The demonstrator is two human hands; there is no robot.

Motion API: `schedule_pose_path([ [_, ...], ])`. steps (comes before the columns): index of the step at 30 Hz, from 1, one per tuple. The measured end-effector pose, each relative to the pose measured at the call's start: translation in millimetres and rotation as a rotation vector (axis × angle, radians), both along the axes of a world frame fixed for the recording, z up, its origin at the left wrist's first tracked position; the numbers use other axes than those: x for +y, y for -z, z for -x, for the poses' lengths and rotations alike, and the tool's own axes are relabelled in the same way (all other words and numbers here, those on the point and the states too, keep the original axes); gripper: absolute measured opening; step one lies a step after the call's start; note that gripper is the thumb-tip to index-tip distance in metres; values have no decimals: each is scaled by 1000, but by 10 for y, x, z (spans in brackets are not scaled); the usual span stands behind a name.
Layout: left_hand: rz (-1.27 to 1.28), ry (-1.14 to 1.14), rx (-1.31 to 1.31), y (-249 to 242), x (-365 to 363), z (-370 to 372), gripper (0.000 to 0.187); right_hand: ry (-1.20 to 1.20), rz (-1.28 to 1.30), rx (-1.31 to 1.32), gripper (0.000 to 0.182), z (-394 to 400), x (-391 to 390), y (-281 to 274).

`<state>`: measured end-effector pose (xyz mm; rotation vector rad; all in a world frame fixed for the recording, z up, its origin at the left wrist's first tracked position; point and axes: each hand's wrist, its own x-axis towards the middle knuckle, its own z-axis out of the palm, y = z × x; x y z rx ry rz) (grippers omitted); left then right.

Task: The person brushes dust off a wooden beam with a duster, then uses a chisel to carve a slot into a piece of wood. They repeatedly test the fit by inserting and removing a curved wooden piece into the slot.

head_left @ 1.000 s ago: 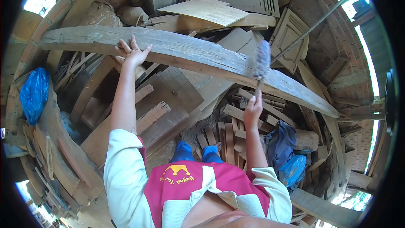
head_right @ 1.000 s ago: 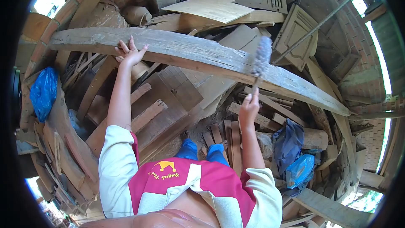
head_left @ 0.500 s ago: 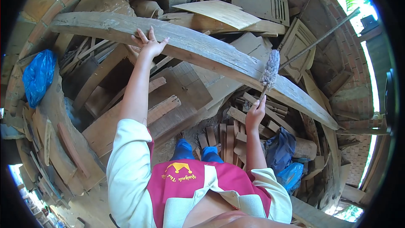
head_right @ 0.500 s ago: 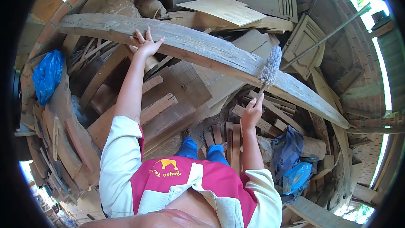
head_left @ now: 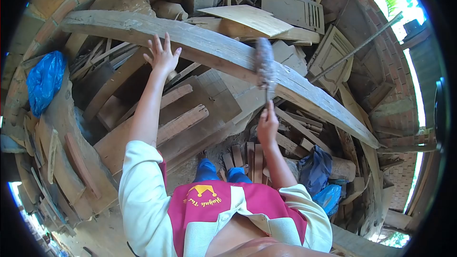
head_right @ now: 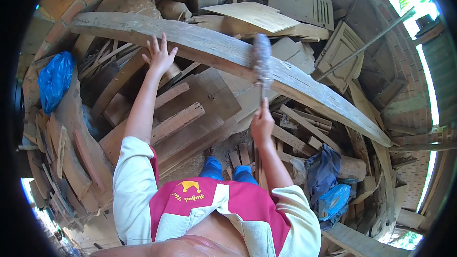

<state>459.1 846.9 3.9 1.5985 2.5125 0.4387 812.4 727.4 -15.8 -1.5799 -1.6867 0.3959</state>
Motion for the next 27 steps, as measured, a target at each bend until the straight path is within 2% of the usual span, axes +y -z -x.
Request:
schedule_pose_path([
  [1,0,-10,2,-1,-90,55,74,58,52,-4,46,-21,28,-28],
  [4,-48,-53,-12,14,-407,160,77,-41,64,3,46,200,2,-98],
  [5,-48,-65,-7,18,-507,175,77,-167,-172,-118,46,335,-17,23],
  [7,92,-56,-22,18,-704,196,83,-421,-154,-158,48,648,-140,-21],
  [8,129,-53,-23,8,-802,208,85,-436,-156,-149,48,740,-151,-67],
  [10,177,-51,-29,-16,-1010,273,82,-662,-247,-127,48,924,-121,-132],
  [11,201,-51,-30,-8,-1126,323,80,-671,-191,-128,48,906,-83,-112],
  [13,243,-82,-25,-43,-1372,445,78,-513,-150,-109,46,803,31,-34],
  [15,279,-119,-34,-73,-1645,525,76,-252,-260,-95,44,688,186,51],
  [17,304,-194,-36,-88,-1980,564,71,-54,-75,-124,43,577,255,82],
  [18,322,-224,-86,-82,-2143,577,71,-93,-191,-109,44,579,258,129],
  [19,398,-283,-136,-144,-2276,525,71,-117,-194,-90,44,696,183,40],
  [21,442,-314,-221,-86,-2506,421,72,-374,-22,-152,46,913,-93,-120],
  [23,425,-313,-254,-88,-2683,258,74,-553,-230,-177,45,1020,-117,-25],
  [25,417,-343,-303,-124,-2792,32,76,-596,-352,-105,43,1029,-111,-61],
  [27,408,-382,-308,-97,-2918,-134,78,-601,-264,-102,42,870,-151,-113],
])
